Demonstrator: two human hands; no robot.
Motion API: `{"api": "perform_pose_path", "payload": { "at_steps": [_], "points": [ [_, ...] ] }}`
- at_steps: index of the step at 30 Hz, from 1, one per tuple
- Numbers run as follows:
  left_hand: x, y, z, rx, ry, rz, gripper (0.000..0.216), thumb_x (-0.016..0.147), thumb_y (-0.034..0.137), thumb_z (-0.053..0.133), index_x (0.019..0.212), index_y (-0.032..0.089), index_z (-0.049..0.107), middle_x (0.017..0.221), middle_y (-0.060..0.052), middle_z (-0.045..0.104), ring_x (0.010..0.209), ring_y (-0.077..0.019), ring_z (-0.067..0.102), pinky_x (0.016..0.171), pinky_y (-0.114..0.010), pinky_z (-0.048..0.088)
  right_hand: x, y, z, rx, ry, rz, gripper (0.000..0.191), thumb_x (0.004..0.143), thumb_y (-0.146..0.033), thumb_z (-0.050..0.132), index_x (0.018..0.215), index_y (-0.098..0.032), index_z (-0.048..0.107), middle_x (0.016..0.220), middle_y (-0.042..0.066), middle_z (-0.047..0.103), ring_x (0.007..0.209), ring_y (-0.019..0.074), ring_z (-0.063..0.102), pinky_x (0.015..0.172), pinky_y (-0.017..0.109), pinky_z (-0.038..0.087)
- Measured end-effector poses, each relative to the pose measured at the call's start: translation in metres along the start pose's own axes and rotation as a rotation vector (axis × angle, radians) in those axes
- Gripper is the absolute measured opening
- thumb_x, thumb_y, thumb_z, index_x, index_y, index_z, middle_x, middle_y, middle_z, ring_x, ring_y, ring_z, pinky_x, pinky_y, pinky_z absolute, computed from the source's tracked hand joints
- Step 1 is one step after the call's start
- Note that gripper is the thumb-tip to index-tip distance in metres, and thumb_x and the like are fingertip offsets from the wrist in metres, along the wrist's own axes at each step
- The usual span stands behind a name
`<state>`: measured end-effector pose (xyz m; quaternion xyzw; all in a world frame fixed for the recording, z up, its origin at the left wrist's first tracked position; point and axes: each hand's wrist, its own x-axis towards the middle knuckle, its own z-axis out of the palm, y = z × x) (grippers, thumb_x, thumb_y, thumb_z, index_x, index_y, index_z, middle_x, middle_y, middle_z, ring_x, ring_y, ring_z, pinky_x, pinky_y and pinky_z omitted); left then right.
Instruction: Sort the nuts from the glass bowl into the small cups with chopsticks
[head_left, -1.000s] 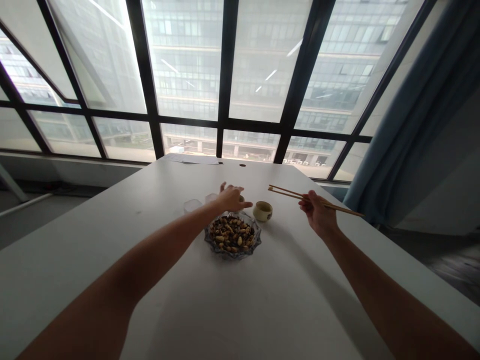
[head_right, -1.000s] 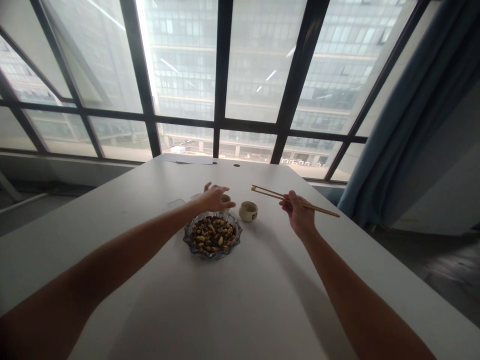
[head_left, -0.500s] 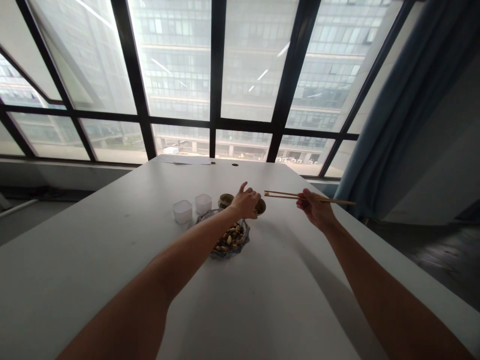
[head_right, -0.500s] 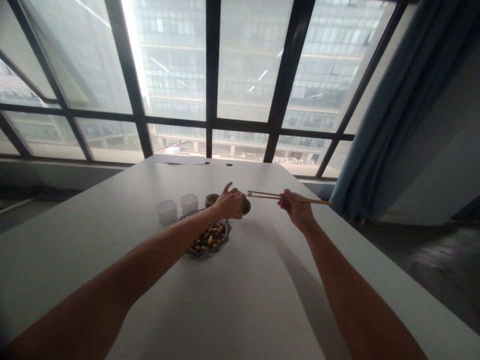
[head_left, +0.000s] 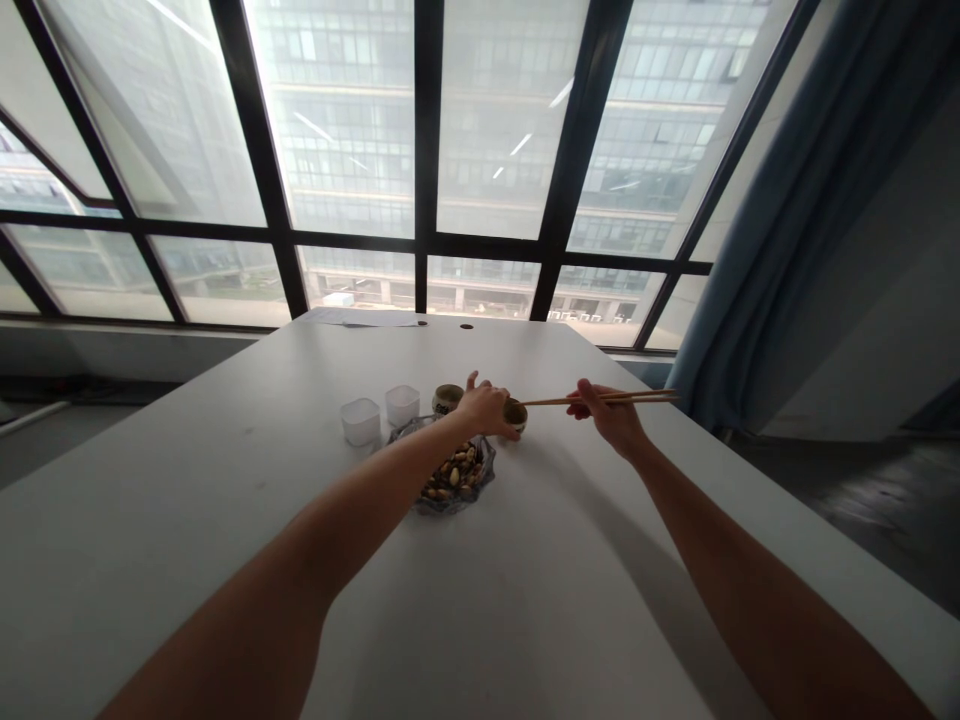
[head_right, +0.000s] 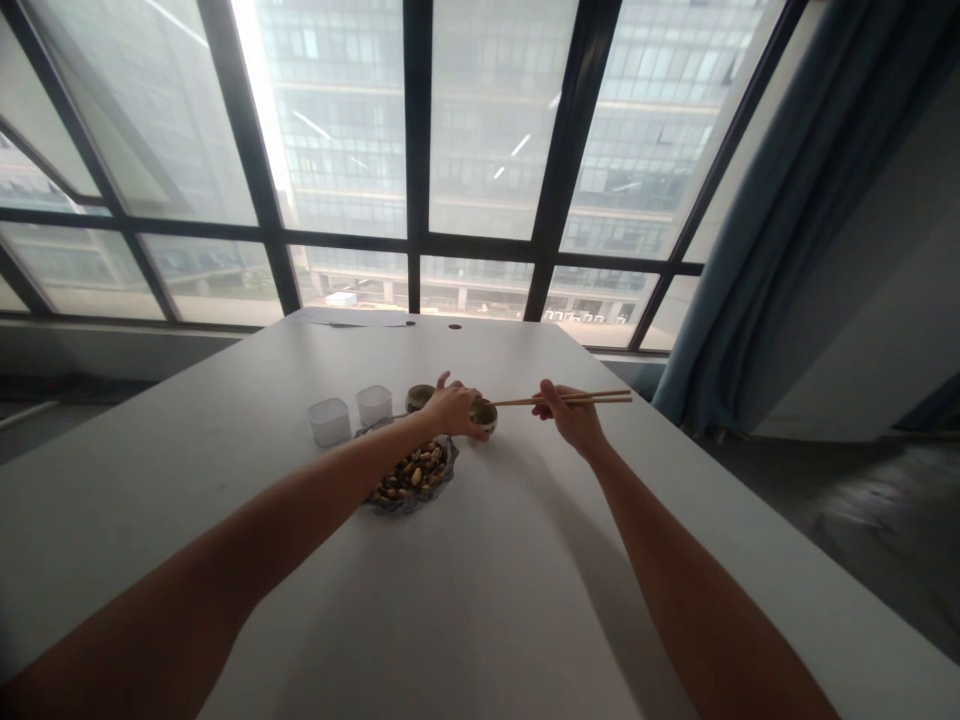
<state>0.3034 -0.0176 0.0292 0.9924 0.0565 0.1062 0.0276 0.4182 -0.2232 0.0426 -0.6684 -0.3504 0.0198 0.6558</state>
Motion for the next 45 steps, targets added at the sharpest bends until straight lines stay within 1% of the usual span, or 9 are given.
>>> {"api": "perform_pose_path", "payload": {
  "at_steps": [5, 8, 15, 21, 23, 27, 31, 37, 45],
  "points": [
    [-0.004, -0.006, -0.010, -0.032, -0.057, -0.039, 0.085, 0.070, 0.069, 0.067, 0.136, 0.018, 0.053, 0.127, -0.016, 0.067, 0.129, -0.0367, 0.050, 0.118, -0.062, 0.003, -0.006, -0.019, 0.014, 0.082, 0.200, -0.155, 0.060, 0.078, -0.076, 0.060, 0.060, -0.019, 0.069, 0.046, 0.004, 0.061, 0.041, 0.0131, 0.054, 0.043, 0.027, 0.044],
    [-0.026, -0.022, -0.026, -0.079, 0.024, -0.038, 0.081, 0.078, 0.066, 0.062, 0.142, 0.018, 0.047, 0.140, -0.015, 0.059, 0.136, -0.0340, 0.044, 0.120, -0.058, 0.002, -0.012, -0.034, 0.022, 0.149, 0.217, -0.187, 0.063, 0.083, -0.075, 0.055, 0.054, -0.020, 0.065, 0.040, 0.003, 0.055, 0.038, 0.0122, 0.050, 0.039, 0.026, 0.039],
    [-0.127, -0.098, -0.056, 0.021, 0.386, -0.148, 0.047, 0.093, 0.055, 0.048, 0.128, 0.025, 0.058, 0.137, -0.008, 0.062, 0.132, -0.0280, 0.050, 0.122, -0.051, 0.009, -0.044, -0.063, 0.057, -0.021, -0.258, -0.075, 0.064, 0.073, -0.079, 0.063, 0.050, -0.019, 0.065, 0.034, 0.001, 0.051, 0.031, 0.0099, 0.044, 0.034, 0.024, 0.031],
    [-0.191, -0.143, -0.031, 0.004, 0.494, -0.373, 0.050, 0.091, 0.055, 0.052, 0.129, 0.023, 0.054, 0.142, -0.013, 0.055, 0.135, -0.0306, 0.047, 0.116, -0.052, 0.029, -0.077, -0.048, 0.094, -0.086, -0.525, -0.147, 0.051, 0.086, -0.064, 0.061, 0.060, -0.021, 0.070, 0.047, 0.002, 0.062, 0.042, 0.0136, 0.054, 0.041, 0.025, 0.040],
    [-0.197, -0.150, -0.016, -0.052, 0.540, -0.400, 0.058, 0.089, 0.057, 0.055, 0.134, 0.021, 0.047, 0.148, -0.016, 0.048, 0.139, -0.0318, 0.042, 0.113, -0.051, 0.034, -0.085, -0.040, 0.101, -0.100, -0.524, -0.230, 0.040, 0.088, -0.056, 0.064, 0.069, -0.022, 0.075, 0.058, 0.004, 0.070, 0.052, 0.0164, 0.062, 0.047, 0.027, 0.046],
    [-0.196, -0.158, 0.011, -0.213, 0.639, -0.420, 0.077, 0.082, 0.062, 0.061, 0.140, 0.016, 0.038, 0.146, -0.022, 0.045, 0.139, -0.0355, 0.042, 0.112, -0.053, 0.037, -0.092, -0.028, 0.105, -0.077, -0.283, -0.323, 0.038, 0.091, -0.053, 0.061, 0.076, -0.021, 0.073, 0.063, 0.005, 0.072, 0.056, 0.0183, 0.066, 0.055, 0.030, 0.052],
    [-0.195, -0.156, 0.019, -0.359, 0.574, -0.498, 0.091, 0.076, 0.063, 0.069, 0.144, 0.016, 0.032, 0.140, -0.022, 0.050, 0.125, -0.0350, 0.055, 0.103, -0.051, 0.046, -0.090, -0.023, 0.103, -0.029, -0.120, -0.285, 0.040, 0.093, -0.054, 0.057, 0.076, -0.020, 0.069, 0.059, 0.004, 0.070, 0.055, 0.0180, 0.066, 0.053, 0.029, 0.052],
    [-0.198, -0.147, 0.009, -0.374, 0.420, -0.590, 0.090, 0.078, 0.061, 0.069, 0.147, 0.017, 0.032, 0.109, -0.014, 0.069, 0.096, -0.0306, 0.068, 0.083, -0.044, 0.053, -0.095, -0.028, 0.102, -0.208, -0.252, -0.388, 0.031, 0.093, -0.043, 0.062, 0.072, -0.020, 0.067, 0.057, 0.002, 0.067, 0.049, 0.0141, 0.059, 0.048, 0.025, 0.045],
    [-0.197, -0.144, 0.007, -0.360, 0.423, -0.574, 0.087, 0.077, 0.060, 0.070, 0.145, 0.015, 0.039, 0.111, -0.015, 0.069, 0.099, -0.0307, 0.068, 0.083, -0.040, 0.054, -0.100, -0.046, 0.108, -0.318, -0.402, -0.598, 0.020, 0.094, -0.031, 0.062, 0.078, -0.021, 0.069, 0.069, 0.003, 0.069, 0.061, 0.0151, 0.062, 0.059, 0.026, 0.048]
  ]
}}
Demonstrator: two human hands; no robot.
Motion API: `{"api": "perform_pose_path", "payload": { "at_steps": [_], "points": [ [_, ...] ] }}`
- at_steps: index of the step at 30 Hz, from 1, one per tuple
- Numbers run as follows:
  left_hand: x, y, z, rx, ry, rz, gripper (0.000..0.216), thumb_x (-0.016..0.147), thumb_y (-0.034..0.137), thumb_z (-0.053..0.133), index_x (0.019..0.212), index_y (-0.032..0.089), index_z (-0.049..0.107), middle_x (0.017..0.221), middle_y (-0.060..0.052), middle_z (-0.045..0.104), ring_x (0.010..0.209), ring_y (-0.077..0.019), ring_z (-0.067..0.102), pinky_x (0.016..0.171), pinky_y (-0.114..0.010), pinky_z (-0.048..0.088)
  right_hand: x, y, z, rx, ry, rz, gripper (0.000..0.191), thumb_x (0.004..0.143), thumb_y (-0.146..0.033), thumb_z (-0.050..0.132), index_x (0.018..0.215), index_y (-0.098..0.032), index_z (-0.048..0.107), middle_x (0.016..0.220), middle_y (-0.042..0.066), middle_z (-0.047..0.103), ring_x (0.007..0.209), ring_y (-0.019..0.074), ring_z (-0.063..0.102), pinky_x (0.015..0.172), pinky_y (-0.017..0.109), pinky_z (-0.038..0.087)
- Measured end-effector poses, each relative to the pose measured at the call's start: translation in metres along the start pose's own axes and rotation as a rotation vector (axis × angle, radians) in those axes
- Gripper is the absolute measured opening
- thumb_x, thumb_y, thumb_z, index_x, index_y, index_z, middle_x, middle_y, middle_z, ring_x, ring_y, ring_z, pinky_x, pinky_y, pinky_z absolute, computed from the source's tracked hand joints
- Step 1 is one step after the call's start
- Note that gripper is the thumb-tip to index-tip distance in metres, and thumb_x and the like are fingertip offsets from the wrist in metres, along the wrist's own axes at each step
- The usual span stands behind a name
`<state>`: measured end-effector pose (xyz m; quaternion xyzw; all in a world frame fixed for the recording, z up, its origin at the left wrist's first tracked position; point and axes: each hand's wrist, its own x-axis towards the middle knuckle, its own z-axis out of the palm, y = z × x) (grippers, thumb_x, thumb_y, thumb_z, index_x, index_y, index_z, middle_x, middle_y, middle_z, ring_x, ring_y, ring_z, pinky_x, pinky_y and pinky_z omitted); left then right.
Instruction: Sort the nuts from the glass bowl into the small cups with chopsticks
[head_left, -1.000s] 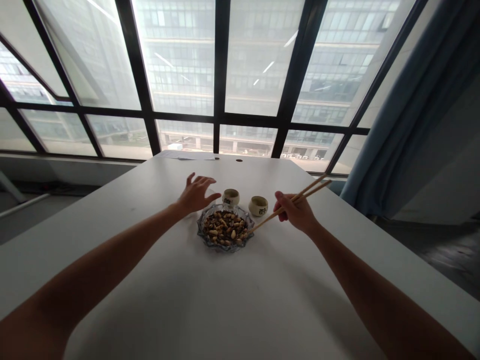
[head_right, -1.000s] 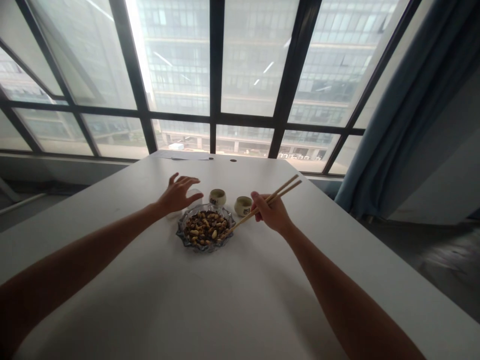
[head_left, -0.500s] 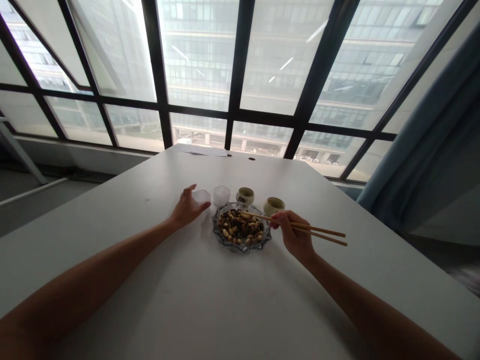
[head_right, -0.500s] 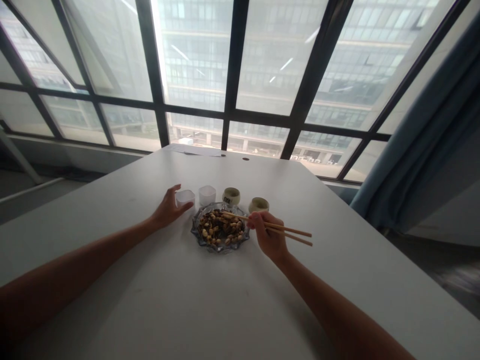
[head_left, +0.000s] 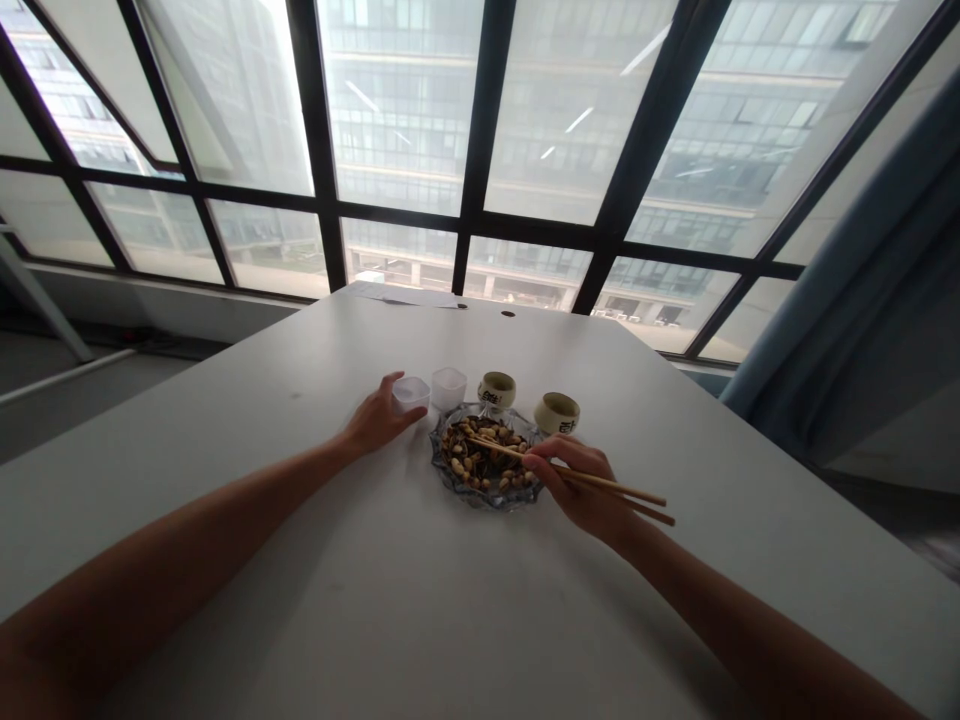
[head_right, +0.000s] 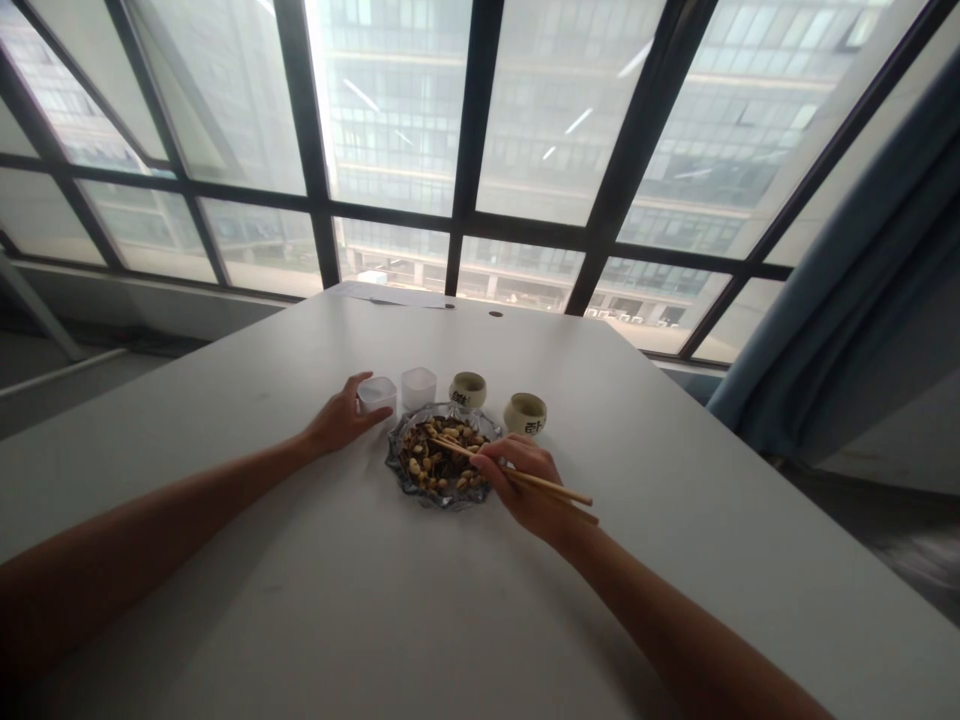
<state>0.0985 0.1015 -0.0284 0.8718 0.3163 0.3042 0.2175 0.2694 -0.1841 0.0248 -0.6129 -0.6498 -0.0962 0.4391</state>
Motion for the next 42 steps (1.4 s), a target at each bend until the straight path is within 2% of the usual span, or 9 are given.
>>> {"api": "perform_pose_path", "payload": {
  "at_steps": [9, 13, 17, 20, 23, 28, 35, 38, 42],
  "points": [
    [0.000, 0.001, 0.001, -0.025, -0.014, -0.008, 0.085, 0.077, 0.058, 0.070, 0.144, 0.015, 0.040, 0.107, -0.014, 0.071, 0.097, -0.0304, 0.069, 0.083, -0.040, 0.054, -0.002, -0.001, 0.001, 0.052, -0.018, 0.120, 0.029, 0.096, -0.040, 0.058, 0.077, -0.021, 0.067, 0.068, 0.003, 0.070, 0.058, 0.0150, 0.063, 0.057, 0.027, 0.047],
    [0.000, 0.002, 0.001, -0.028, -0.023, -0.002, 0.084, 0.078, 0.057, 0.070, 0.144, 0.016, 0.040, 0.110, -0.015, 0.071, 0.098, -0.0302, 0.069, 0.084, -0.040, 0.054, -0.004, 0.008, 0.004, 0.178, 0.070, 0.306, 0.038, 0.093, -0.051, 0.059, 0.071, -0.021, 0.066, 0.065, 0.004, 0.073, 0.054, 0.0153, 0.062, 0.054, 0.028, 0.047],
    [0.000, 0.004, -0.001, -0.022, -0.036, -0.011, 0.085, 0.078, 0.058, 0.069, 0.145, 0.015, 0.040, 0.114, -0.016, 0.070, 0.101, -0.0313, 0.069, 0.086, -0.041, 0.054, -0.003, 0.030, 0.008, 0.454, 0.258, 0.549, 0.047, 0.077, -0.067, 0.069, 0.070, -0.021, 0.067, 0.059, 0.004, 0.070, 0.056, 0.0176, 0.065, 0.058, 0.030, 0.052],
    [-0.001, 0.004, -0.001, -0.016, -0.034, -0.005, 0.084, 0.078, 0.057, 0.069, 0.144, 0.015, 0.040, 0.117, -0.017, 0.069, 0.104, -0.0319, 0.068, 0.088, -0.042, 0.053, -0.005, 0.050, 0.011, 0.663, 0.356, 0.720, 0.050, 0.062, -0.068, 0.081, 0.069, -0.020, 0.068, 0.056, 0.001, 0.068, 0.051, 0.0155, 0.063, 0.054, 0.029, 0.052],
    [-0.002, 0.005, -0.001, -0.016, -0.041, -0.003, 0.084, 0.078, 0.057, 0.069, 0.145, 0.015, 0.040, 0.118, -0.017, 0.069, 0.105, -0.0319, 0.068, 0.088, -0.041, 0.053, -0.010, 0.064, 0.012, 0.816, 0.386, 0.826, 0.049, 0.055, -0.063, 0.087, 0.065, -0.019, 0.066, 0.052, -0.001, 0.064, 0.047, 0.0130, 0.059, 0.047, 0.026, 0.049],
    [-0.002, 0.004, -0.001, -0.005, -0.045, 0.003, 0.082, 0.079, 0.057, 0.068, 0.144, 0.017, 0.040, 0.118, -0.016, 0.069, 0.105, -0.0315, 0.068, 0.088, -0.042, 0.053, -0.014, 0.073, 0.011, 0.929, 0.351, 0.865, 0.046, 0.055, -0.059, 0.090, 0.064, -0.019, 0.067, 0.051, -0.001, 0.062, 0.047, 0.0126, 0.056, 0.044, 0.026, 0.047],
    [-0.002, 0.004, -0.001, -0.026, -0.012, 0.039, 0.081, 0.076, 0.056, 0.072, 0.141, 0.017, 0.042, 0.117, -0.015, 0.068, 0.105, -0.0313, 0.067, 0.089, -0.044, 0.054, -0.013, 0.080, 0.001, 1.024, 0.188, 0.886, 0.044, 0.057, -0.057, 0.090, 0.063, -0.021, 0.066, 0.051, -0.003, 0.060, 0.046, 0.0109, 0.055, 0.044, 0.025, 0.048],
    [-0.004, 0.005, -0.001, -0.034, 0.065, 0.124, 0.075, 0.072, 0.047, 0.077, 0.134, 0.019, 0.047, 0.122, -0.014, 0.066, 0.109, -0.0308, 0.065, 0.092, -0.044, 0.054, -0.014, 0.082, -0.003, 1.035, 0.119, 0.895, 0.043, 0.058, -0.057, 0.089, 0.063, -0.020, 0.066, 0.050, -0.004, 0.059, 0.046, 0.0102, 0.055, 0.046, 0.024, 0.048],
    [-0.006, 0.007, -0.002, -0.041, 0.163, 0.308, 0.062, 0.071, 0.031, 0.078, 0.126, 0.021, 0.052, 0.128, -0.011, 0.063, 0.120, -0.0289, 0.059, 0.102, -0.044, 0.050, -0.016, 0.083, -0.005, 1.041, 0.062, 0.904, 0.044, 0.060, -0.057, 0.088, 0.063, -0.019, 0.066, 0.048, -0.004, 0.060, 0.047, 0.0095, 0.056, 0.048, 0.021, 0.047]
  ]
}}
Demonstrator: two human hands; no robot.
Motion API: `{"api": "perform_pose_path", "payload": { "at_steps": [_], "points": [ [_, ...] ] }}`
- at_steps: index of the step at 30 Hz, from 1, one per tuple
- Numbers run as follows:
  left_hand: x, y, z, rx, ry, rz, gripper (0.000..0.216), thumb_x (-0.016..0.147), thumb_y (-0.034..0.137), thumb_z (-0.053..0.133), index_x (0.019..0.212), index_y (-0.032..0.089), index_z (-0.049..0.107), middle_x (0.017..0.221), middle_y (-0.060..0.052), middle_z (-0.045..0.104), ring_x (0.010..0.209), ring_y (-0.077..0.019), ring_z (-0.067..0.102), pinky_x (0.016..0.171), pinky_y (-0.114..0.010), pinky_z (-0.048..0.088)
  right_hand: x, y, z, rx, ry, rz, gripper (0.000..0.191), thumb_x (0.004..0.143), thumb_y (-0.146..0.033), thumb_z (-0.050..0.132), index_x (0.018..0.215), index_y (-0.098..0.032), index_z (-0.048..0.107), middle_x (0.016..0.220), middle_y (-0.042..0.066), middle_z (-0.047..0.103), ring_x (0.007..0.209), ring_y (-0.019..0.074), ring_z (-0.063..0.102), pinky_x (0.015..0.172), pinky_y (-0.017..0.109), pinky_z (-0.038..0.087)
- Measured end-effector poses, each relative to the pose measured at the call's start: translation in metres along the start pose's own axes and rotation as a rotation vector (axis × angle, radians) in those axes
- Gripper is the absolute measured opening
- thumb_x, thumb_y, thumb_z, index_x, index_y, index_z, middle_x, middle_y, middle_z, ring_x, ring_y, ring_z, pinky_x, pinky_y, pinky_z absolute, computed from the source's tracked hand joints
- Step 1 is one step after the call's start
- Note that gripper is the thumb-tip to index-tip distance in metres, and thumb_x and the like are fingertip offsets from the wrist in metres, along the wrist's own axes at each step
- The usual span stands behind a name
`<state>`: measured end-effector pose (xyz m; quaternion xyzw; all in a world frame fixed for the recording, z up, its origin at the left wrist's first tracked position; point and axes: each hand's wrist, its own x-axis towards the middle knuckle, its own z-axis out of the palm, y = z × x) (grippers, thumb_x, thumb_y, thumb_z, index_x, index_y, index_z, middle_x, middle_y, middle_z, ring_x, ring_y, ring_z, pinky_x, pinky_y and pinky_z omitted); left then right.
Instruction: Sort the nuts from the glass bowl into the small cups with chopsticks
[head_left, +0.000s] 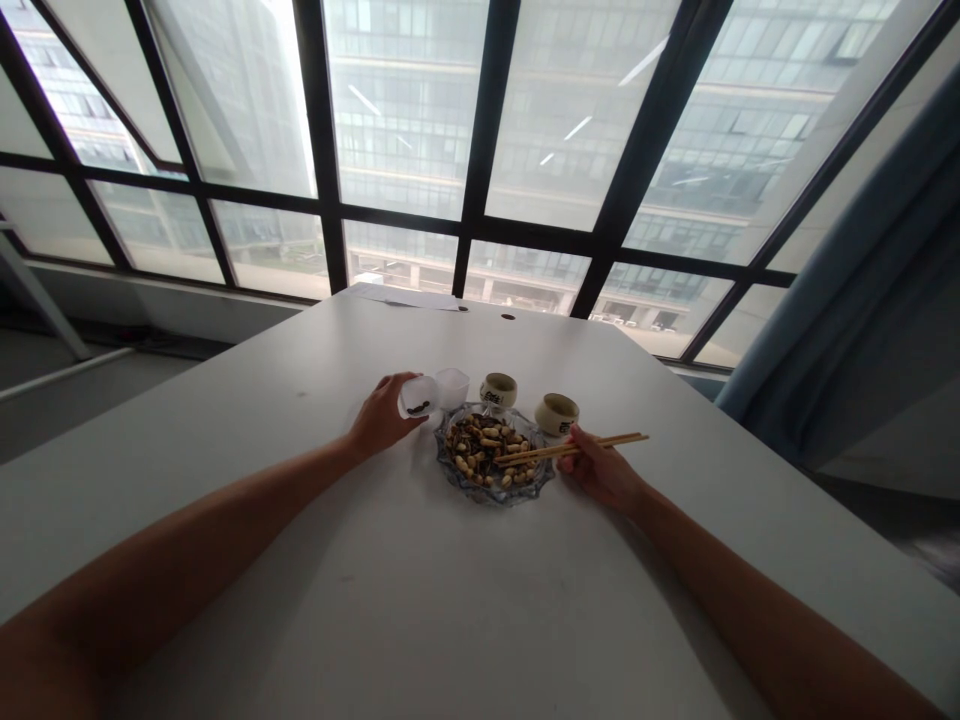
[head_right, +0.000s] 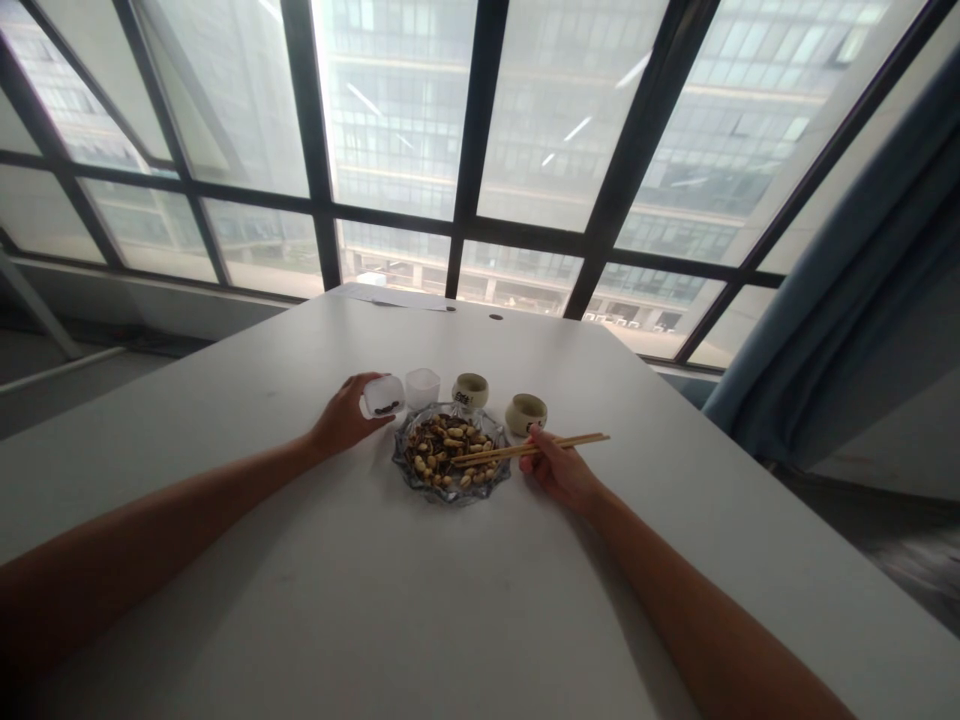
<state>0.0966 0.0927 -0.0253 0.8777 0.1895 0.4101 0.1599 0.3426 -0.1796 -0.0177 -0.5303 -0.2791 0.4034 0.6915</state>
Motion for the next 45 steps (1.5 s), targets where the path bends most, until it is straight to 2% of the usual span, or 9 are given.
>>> {"api": "perform_pose_path", "payload": {
  "at_steps": [3, 6, 11, 27, 45],
  "points": [
    [0.0001, 0.0011, -0.0002, -0.019, 0.033, 0.123, 0.055, 0.075, 0.025, 0.074, 0.124, 0.021, 0.053, 0.131, -0.011, 0.062, 0.124, -0.0267, 0.056, 0.107, -0.043, 0.047, 0.0002, 0.0005, -0.0011, -0.012, -0.014, -0.003, 0.044, 0.060, -0.057, 0.088, 0.063, -0.019, 0.066, 0.048, -0.004, 0.060, 0.047, 0.0087, 0.056, 0.048, 0.020, 0.047],
    [0.0007, 0.0009, 0.0001, -0.016, 0.040, 0.170, 0.050, 0.077, 0.023, 0.072, 0.123, 0.020, 0.053, 0.130, -0.012, 0.062, 0.123, -0.0264, 0.056, 0.107, -0.043, 0.046, 0.0006, 0.0009, -0.0016, -0.045, -0.017, -0.025, 0.045, 0.062, -0.058, 0.086, 0.064, -0.019, 0.065, 0.049, -0.004, 0.059, 0.047, 0.0097, 0.056, 0.047, 0.021, 0.047],
    [0.0008, -0.0002, 0.0008, 0.013, 0.012, 0.110, 0.056, 0.074, 0.024, 0.074, 0.125, 0.021, 0.052, 0.128, -0.011, 0.062, 0.123, -0.0281, 0.056, 0.107, -0.045, 0.046, 0.0006, 0.0007, 0.0007, -0.045, -0.002, -0.030, 0.044, 0.062, -0.058, 0.087, 0.064, -0.018, 0.066, 0.050, -0.003, 0.059, 0.047, 0.0095, 0.056, 0.046, 0.021, 0.047],
    [0.0008, 0.0004, 0.0002, 0.050, -0.034, 0.051, 0.058, 0.072, 0.029, 0.078, 0.124, 0.021, 0.053, 0.125, -0.011, 0.063, 0.120, -0.0300, 0.058, 0.104, -0.045, 0.047, -0.0020, -0.0017, 0.0056, -0.070, 0.003, -0.045, 0.045, 0.060, -0.059, 0.087, 0.064, -0.018, 0.067, 0.050, -0.003, 0.059, 0.047, 0.0092, 0.055, 0.046, 0.021, 0.045],
    [0.0007, 0.0007, -0.0005, 0.057, -0.055, 0.056, 0.057, 0.073, 0.031, 0.077, 0.124, 0.021, 0.053, 0.125, -0.011, 0.063, 0.120, -0.0298, 0.057, 0.105, -0.044, 0.046, 0.0004, 0.0013, 0.0006, -0.079, -0.031, -0.053, 0.047, 0.062, -0.063, 0.084, 0.065, -0.019, 0.067, 0.051, -0.003, 0.060, 0.049, 0.0096, 0.055, 0.049, 0.022, 0.045]
  ]
}}
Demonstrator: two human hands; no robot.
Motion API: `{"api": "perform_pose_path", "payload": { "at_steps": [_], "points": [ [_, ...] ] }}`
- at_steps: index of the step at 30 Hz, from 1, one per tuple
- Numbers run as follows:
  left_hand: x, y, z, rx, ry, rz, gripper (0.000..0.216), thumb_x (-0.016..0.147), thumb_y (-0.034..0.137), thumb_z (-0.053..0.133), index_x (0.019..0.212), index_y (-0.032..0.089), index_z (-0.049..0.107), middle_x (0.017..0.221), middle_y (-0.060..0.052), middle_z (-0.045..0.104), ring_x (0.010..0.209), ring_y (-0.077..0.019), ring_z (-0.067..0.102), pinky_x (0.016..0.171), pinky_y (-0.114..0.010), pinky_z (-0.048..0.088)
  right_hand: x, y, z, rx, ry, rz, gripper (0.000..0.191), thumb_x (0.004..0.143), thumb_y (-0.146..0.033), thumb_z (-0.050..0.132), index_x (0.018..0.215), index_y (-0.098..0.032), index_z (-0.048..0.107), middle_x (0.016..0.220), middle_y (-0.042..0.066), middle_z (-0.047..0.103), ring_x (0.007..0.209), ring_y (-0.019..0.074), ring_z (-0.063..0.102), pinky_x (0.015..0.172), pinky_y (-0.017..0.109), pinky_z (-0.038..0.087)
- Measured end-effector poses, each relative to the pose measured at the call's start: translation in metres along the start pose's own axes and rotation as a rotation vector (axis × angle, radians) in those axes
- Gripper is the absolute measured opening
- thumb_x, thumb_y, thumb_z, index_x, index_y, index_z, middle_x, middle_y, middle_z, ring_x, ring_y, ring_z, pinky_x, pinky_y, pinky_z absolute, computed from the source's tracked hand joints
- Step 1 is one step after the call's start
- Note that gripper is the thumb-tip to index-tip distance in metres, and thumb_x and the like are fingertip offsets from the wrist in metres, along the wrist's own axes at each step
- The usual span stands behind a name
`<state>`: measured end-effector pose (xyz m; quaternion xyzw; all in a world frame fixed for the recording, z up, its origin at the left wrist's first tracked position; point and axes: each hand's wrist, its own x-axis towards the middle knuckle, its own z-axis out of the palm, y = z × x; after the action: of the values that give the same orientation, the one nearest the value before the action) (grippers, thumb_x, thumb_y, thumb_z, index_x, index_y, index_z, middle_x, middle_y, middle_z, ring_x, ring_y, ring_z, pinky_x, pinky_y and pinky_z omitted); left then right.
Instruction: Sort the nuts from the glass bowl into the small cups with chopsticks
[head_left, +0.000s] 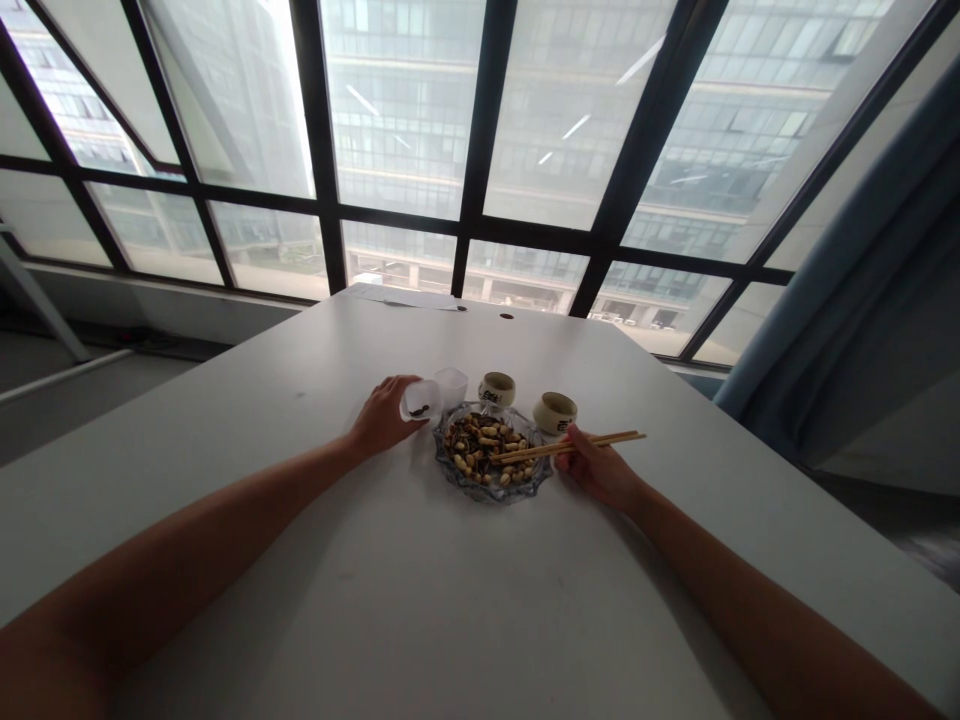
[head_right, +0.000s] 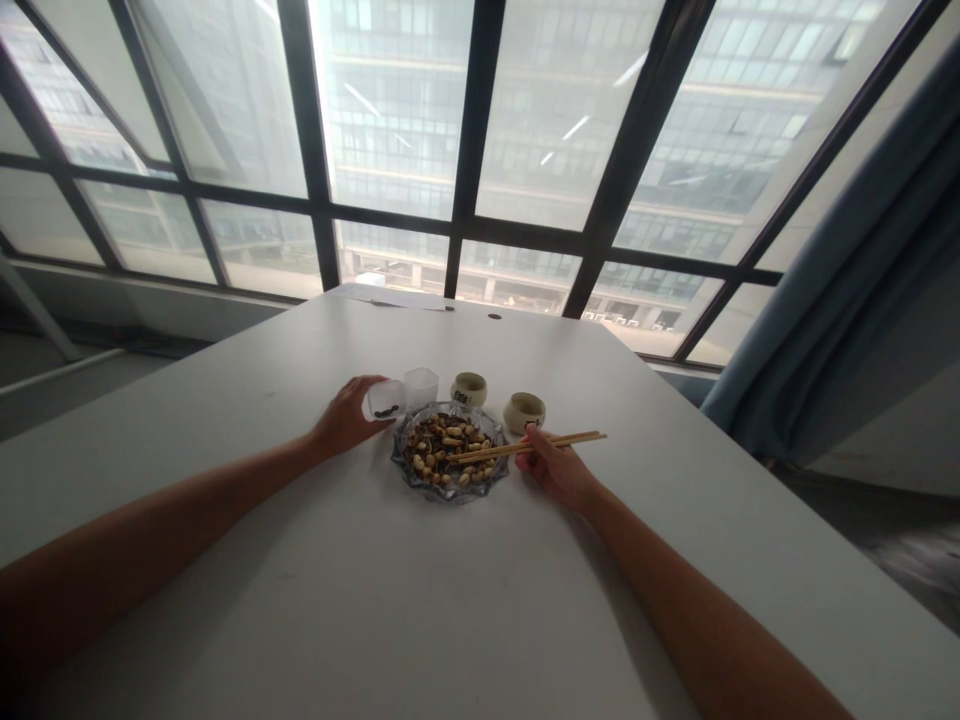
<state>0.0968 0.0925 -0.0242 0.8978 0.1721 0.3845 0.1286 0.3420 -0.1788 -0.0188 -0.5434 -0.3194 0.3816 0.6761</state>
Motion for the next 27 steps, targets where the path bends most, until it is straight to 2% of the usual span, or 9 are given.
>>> {"api": "perform_pose_path", "payload": {
  "at_steps": [13, 16, 19, 21, 23, 27],
  "points": [
    [0.002, 0.003, 0.000, 0.087, -0.020, -0.099, 0.061, 0.073, 0.030, 0.075, 0.127, 0.022, 0.049, 0.130, -0.012, 0.062, 0.125, -0.0315, 0.056, 0.107, -0.045, 0.043, 0.000, -0.001, 0.000, -0.004, -0.026, -0.001, 0.043, 0.064, -0.058, 0.085, 0.065, -0.019, 0.067, 0.052, -0.002, 0.060, 0.049, 0.0096, 0.056, 0.047, 0.022, 0.045],
    [0.003, 0.003, -0.002, 0.115, -0.042, -0.305, 0.067, 0.076, 0.035, 0.073, 0.135, 0.023, 0.042, 0.133, -0.013, 0.061, 0.125, -0.0320, 0.057, 0.105, -0.045, 0.044, 0.002, 0.001, -0.001, 0.039, -0.024, 0.023, 0.042, 0.063, -0.056, 0.087, 0.065, -0.018, 0.068, 0.052, -0.002, 0.061, 0.048, 0.0087, 0.055, 0.047, 0.020, 0.045],
    [0.005, -0.002, -0.009, 0.100, -0.134, -0.548, 0.081, 0.077, 0.050, 0.071, 0.143, 0.023, 0.032, 0.132, -0.015, 0.062, 0.122, -0.0335, 0.060, 0.100, -0.045, 0.046, 0.003, 0.002, -0.001, 0.064, -0.026, 0.030, 0.040, 0.063, -0.055, 0.087, 0.066, -0.018, 0.070, 0.052, -0.002, 0.062, 0.049, 0.0084, 0.056, 0.048, 0.020, 0.045],
    [0.009, -0.006, -0.017, 0.098, -0.201, -0.622, 0.092, 0.074, 0.060, 0.071, 0.145, 0.022, 0.029, 0.135, -0.017, 0.061, 0.124, -0.0347, 0.059, 0.099, -0.045, 0.046, 0.003, 0.003, 0.000, 0.079, -0.024, 0.020, 0.040, 0.062, -0.055, 0.088, 0.066, -0.019, 0.070, 0.051, -0.002, 0.061, 0.049, 0.0084, 0.055, 0.048, 0.020, 0.045],
    [0.015, -0.006, -0.024, 0.132, -0.205, -0.587, 0.096, 0.072, 0.067, 0.070, 0.146, 0.020, 0.030, 0.139, -0.018, 0.057, 0.128, -0.0353, 0.055, 0.102, -0.046, 0.043, 0.004, 0.004, 0.001, 0.088, -0.017, 0.005, 0.041, 0.062, -0.055, 0.088, 0.066, -0.019, 0.070, 0.051, -0.003, 0.061, 0.049, 0.0086, 0.055, 0.048, 0.021, 0.045],
    [0.036, 0.011, -0.026, 0.296, -0.179, -0.300, 0.087, 0.077, 0.071, 0.060, 0.143, 0.018, 0.040, 0.143, -0.017, 0.054, 0.133, -0.0364, 0.049, 0.111, -0.049, 0.034, 0.004, 0.005, 0.004, 0.105, 0.010, -0.025, 0.041, 0.062, -0.055, 0.088, 0.067, -0.019, 0.069, 0.055, -0.002, 0.063, 0.051, 0.0101, 0.057, 0.049, 0.024, 0.046]
  ]
}}
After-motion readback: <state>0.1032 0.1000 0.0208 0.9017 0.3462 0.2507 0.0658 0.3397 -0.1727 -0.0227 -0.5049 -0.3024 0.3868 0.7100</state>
